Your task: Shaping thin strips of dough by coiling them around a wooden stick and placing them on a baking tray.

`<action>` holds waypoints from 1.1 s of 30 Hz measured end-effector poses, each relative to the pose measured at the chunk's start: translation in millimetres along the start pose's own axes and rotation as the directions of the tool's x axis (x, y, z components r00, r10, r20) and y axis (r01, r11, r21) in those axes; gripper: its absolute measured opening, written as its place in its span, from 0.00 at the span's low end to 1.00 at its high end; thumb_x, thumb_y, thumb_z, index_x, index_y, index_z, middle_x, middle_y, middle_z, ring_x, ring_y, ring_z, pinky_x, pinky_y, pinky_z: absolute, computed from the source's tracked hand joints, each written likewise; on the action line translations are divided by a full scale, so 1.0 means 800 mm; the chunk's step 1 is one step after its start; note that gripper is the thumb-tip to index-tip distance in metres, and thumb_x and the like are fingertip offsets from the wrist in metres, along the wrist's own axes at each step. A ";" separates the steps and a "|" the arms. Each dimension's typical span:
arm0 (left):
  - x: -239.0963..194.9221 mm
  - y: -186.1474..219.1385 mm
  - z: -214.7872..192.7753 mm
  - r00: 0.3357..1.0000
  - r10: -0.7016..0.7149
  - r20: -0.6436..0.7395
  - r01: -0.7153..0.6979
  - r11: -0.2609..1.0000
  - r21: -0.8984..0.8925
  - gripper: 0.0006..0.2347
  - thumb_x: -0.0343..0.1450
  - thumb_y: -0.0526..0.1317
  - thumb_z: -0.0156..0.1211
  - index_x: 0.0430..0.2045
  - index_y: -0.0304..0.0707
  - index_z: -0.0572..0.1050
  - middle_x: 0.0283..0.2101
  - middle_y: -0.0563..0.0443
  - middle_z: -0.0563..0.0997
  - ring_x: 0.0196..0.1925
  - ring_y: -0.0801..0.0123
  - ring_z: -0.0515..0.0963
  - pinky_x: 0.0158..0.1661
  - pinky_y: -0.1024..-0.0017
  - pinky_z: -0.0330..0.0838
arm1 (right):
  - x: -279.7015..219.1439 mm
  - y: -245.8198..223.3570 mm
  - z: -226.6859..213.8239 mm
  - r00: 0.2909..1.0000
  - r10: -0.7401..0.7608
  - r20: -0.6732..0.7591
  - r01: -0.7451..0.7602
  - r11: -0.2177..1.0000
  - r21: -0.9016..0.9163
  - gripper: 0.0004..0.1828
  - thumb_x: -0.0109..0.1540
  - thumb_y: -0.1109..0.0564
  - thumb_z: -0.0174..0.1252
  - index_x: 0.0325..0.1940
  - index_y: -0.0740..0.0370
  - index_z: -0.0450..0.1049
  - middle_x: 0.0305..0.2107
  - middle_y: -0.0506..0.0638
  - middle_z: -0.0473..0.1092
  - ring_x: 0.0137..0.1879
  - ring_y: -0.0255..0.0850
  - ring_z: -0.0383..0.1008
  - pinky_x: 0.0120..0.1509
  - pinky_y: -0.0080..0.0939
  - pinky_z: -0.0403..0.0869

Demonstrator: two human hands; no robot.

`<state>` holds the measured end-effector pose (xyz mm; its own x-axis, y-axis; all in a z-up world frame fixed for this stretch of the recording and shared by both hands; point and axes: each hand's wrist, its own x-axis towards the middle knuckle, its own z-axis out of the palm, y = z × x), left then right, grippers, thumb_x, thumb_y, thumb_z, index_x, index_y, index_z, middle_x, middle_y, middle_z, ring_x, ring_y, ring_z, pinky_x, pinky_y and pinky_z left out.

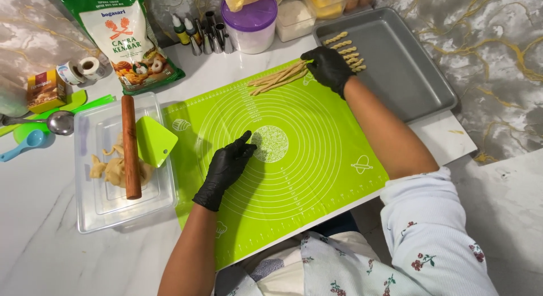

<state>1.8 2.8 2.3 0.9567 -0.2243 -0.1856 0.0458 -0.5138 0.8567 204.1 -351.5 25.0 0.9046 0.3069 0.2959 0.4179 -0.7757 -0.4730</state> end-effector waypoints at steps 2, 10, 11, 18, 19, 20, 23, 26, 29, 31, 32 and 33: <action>-0.001 -0.010 0.003 0.996 0.077 -0.039 -0.079 0.995 -0.063 0.22 0.72 0.42 0.60 0.65 0.55 0.71 0.49 0.55 0.86 0.52 0.66 0.83 0.51 0.66 0.74 | 0.015 0.033 0.034 0.997 0.049 0.060 -0.039 0.987 -0.157 0.19 0.65 0.59 0.56 0.62 0.56 0.76 0.51 0.60 0.75 0.52 0.54 0.78 0.60 0.54 0.75; 0.002 -0.027 0.006 0.976 0.197 -0.091 -0.206 0.972 -0.114 0.22 0.72 0.38 0.62 0.63 0.50 0.73 0.45 0.48 0.87 0.49 0.54 0.85 0.53 0.59 0.74 | 0.012 0.021 0.064 0.995 0.093 -0.039 -0.100 0.849 -0.519 0.25 0.57 0.61 0.61 0.58 0.62 0.71 0.45 0.59 0.73 0.50 0.58 0.79 0.50 0.60 0.79; 0.001 -0.024 0.006 0.977 0.193 -0.086 -0.203 0.972 -0.121 0.22 0.72 0.38 0.62 0.63 0.49 0.73 0.45 0.48 0.87 0.49 0.54 0.85 0.53 0.59 0.75 | 0.008 0.015 0.061 0.995 0.092 -0.030 -0.094 0.847 -0.523 0.19 0.56 0.61 0.61 0.51 0.60 0.72 0.43 0.58 0.71 0.48 0.57 0.79 0.48 0.59 0.79; 0.005 -0.035 0.009 0.977 0.198 -0.075 -0.209 0.960 -0.188 0.23 0.71 0.36 0.63 0.64 0.49 0.73 0.45 0.49 0.87 0.48 0.60 0.85 0.53 0.63 0.74 | -0.006 0.027 0.074 1.000 0.013 0.002 -0.010 0.804 -0.594 0.06 0.61 0.56 0.61 0.41 0.52 0.81 0.36 0.50 0.70 0.45 0.48 0.77 0.47 0.51 0.79; 0.004 -0.032 0.009 0.977 0.201 -0.076 -0.212 0.959 -0.190 0.23 0.71 0.36 0.63 0.64 0.49 0.73 0.45 0.49 0.87 0.48 0.60 0.85 0.53 0.63 0.74 | -0.005 0.028 0.072 1.000 0.013 0.002 -0.009 0.802 -0.597 0.06 0.61 0.56 0.61 0.41 0.52 0.81 0.36 0.50 0.70 0.45 0.48 0.77 0.47 0.51 0.79; 0.003 -0.030 0.009 0.977 0.198 -0.079 -0.209 0.962 -0.175 0.22 0.71 0.36 0.63 0.63 0.49 0.73 0.45 0.48 0.87 0.48 0.59 0.85 0.53 0.62 0.74 | -0.005 0.027 0.071 0.999 -0.034 0.001 0.026 0.769 -0.638 0.05 0.61 0.53 0.63 0.39 0.51 0.80 0.34 0.49 0.71 0.43 0.47 0.78 0.46 0.50 0.78; 0.007 -0.035 0.013 0.975 0.190 -0.112 -0.206 0.967 -0.152 0.22 0.71 0.36 0.63 0.62 0.51 0.75 0.45 0.49 0.87 0.49 0.59 0.85 0.54 0.62 0.74 | -0.009 0.008 0.061 0.998 -0.058 -0.003 0.045 0.803 -0.595 0.05 0.60 0.49 0.64 0.37 0.49 0.78 0.32 0.48 0.73 0.43 0.48 0.79 0.46 0.51 0.77; 0.016 -0.039 0.026 0.962 0.187 -0.200 -0.215 0.968 -0.129 0.20 0.72 0.35 0.63 0.61 0.52 0.76 0.47 0.50 0.86 0.51 0.58 0.84 0.56 0.63 0.74 | -0.023 -0.064 0.035 0.999 -0.027 0.022 0.034 0.920 -0.390 0.06 0.60 0.48 0.62 0.38 0.48 0.77 0.32 0.48 0.76 0.45 0.52 0.80 0.48 0.54 0.76; 0.008 -0.007 0.021 0.908 0.248 -0.339 -0.271 0.962 -0.020 0.22 0.71 0.35 0.64 0.63 0.48 0.74 0.54 0.45 0.82 0.57 0.54 0.80 0.60 0.59 0.71 | -0.042 -0.150 0.014 0.995 -0.090 0.038 0.096 0.971 -0.218 0.07 0.60 0.49 0.64 0.40 0.48 0.76 0.34 0.48 0.78 0.47 0.52 0.79 0.51 0.55 0.76; -0.001 0.012 0.013 0.860 0.303 -0.410 -0.300 0.951 0.072 0.25 0.70 0.35 0.66 0.65 0.44 0.71 0.60 0.43 0.78 0.62 0.51 0.76 0.63 0.56 0.68 | -0.060 -0.203 -0.001 0.987 -0.155 0.030 0.158 0.974 -0.165 0.08 0.60 0.50 0.65 0.41 0.47 0.75 0.34 0.47 0.78 0.47 0.51 0.79 0.52 0.53 0.76; -0.004 0.016 0.009 0.841 0.371 -0.395 -0.370 0.925 0.081 0.30 0.69 0.36 0.69 0.69 0.41 0.64 0.65 0.38 0.71 0.67 0.45 0.68 0.67 0.52 0.60 | -0.071 -0.229 -0.012 0.976 -0.218 0.012 0.218 0.967 -0.134 0.09 0.60 0.51 0.65 0.43 0.46 0.74 0.34 0.45 0.78 0.47 0.47 0.79 0.52 0.49 0.75; -0.008 0.019 0.005 0.815 0.438 -0.381 -0.438 0.894 0.090 0.36 0.68 0.37 0.71 0.73 0.38 0.58 0.70 0.32 0.64 0.73 0.38 0.60 0.71 0.47 0.53 | -0.082 -0.255 -0.023 0.960 -0.281 -0.009 0.279 0.955 -0.104 0.10 0.61 0.52 0.66 0.45 0.46 0.73 0.34 0.43 0.77 0.47 0.43 0.79 0.53 0.45 0.75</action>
<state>-4.8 -6.9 14.7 0.9088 -0.0924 0.4069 -0.4043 -0.4359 0.8041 57.9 -223.3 117.5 0.7496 0.5079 0.4245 0.6426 -0.7123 -0.2824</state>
